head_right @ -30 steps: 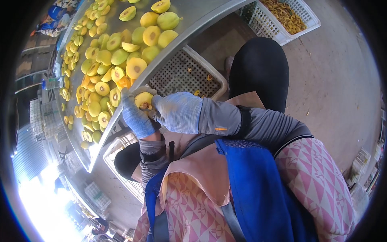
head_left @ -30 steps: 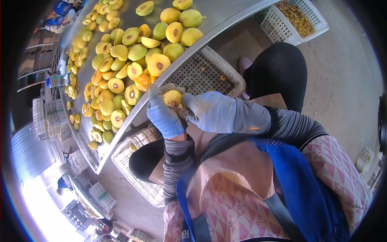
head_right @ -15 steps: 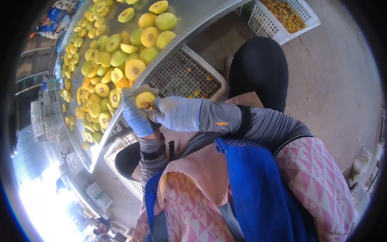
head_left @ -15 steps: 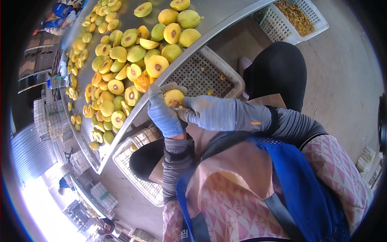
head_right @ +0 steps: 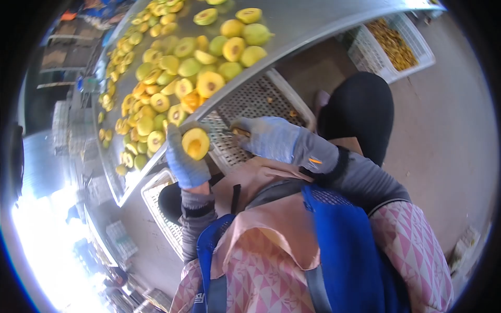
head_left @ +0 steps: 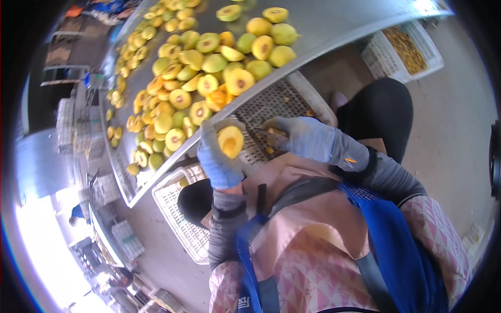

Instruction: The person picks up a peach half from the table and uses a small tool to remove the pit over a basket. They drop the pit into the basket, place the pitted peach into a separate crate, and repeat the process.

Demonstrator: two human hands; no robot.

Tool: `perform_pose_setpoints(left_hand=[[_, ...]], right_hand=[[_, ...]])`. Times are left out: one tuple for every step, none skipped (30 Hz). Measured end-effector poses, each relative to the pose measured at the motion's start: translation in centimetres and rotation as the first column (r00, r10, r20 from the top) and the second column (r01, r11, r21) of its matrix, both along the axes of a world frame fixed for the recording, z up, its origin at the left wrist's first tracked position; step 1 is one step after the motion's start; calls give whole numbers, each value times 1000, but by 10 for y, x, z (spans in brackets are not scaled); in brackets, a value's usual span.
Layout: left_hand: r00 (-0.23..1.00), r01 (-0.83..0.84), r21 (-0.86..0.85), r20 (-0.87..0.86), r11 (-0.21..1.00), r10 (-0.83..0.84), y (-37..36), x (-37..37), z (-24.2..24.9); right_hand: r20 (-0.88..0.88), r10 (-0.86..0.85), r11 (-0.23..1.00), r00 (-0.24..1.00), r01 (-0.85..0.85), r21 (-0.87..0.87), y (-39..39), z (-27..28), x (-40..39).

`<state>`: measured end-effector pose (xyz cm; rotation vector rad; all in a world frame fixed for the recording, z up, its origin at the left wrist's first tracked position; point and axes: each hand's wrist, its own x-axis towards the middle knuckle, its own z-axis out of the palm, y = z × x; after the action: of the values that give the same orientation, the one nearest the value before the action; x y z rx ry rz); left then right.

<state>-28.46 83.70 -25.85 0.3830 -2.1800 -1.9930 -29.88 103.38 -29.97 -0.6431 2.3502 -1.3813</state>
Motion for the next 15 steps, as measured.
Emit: perform_pose_setpoints(left_hand=[[995,-25,-137,-101,990,11,-22,7,5],[980,-156,-305,-163,940,110,-33,16,20],[960,-250,-325,-203,912,191,-57,28,28],[938,-305,-605,-322,736,125,-92,41,25],[911,-413,-290,-134,863,391,-100,49,45],[886,-454,-464,-147,761,439,-141,63,36],[856,-494,-419,-80,762,511,-171,74,30],[864,-483,-477,-123,734,489,-221,91,4],[879,-159,-864,97,478,467,-258,104,-5],[795,273,-954,296,122,529,-268,107,0],[793,271,-955,292,120,535,-275,108,-2],[896,117,-992,130,57,424,-282,103,-6],[956,-48,-999,-41,18,292,-281,91,-9],[955,-103,-983,-55,152,292,-262,68,4],[953,-156,-947,-70,282,295,-240,37,18]], right_hand=[[-13,16,1000,1000,-16,-16,-3,-7,1],[-31,38,999,999,-39,-26,-6,-5,2],[-61,33,997,998,-28,77,-9,-2,3],[-90,26,984,996,-10,179,-10,0,4],[-142,54,966,988,-16,259,-11,-5,2],[-148,63,966,987,-24,256,-13,-9,2],[-201,89,949,976,-23,313,-13,-13,2],[-250,117,929,961,-17,369,-14,-16,2],[-253,122,929,960,-21,369,-13,-18,2],[-268,119,927,956,-11,375,-14,-20,2],[-283,117,925,952,-1,380,-16,-21,2],[-288,122,927,950,-5,375,-18,-19,1],[-223,101,917,970,-4,399,-19,-17,0],[-153,83,905,985,-10,425,-19,-15,0],[-154,92,904,984,-17,428,-20,-15,0]])
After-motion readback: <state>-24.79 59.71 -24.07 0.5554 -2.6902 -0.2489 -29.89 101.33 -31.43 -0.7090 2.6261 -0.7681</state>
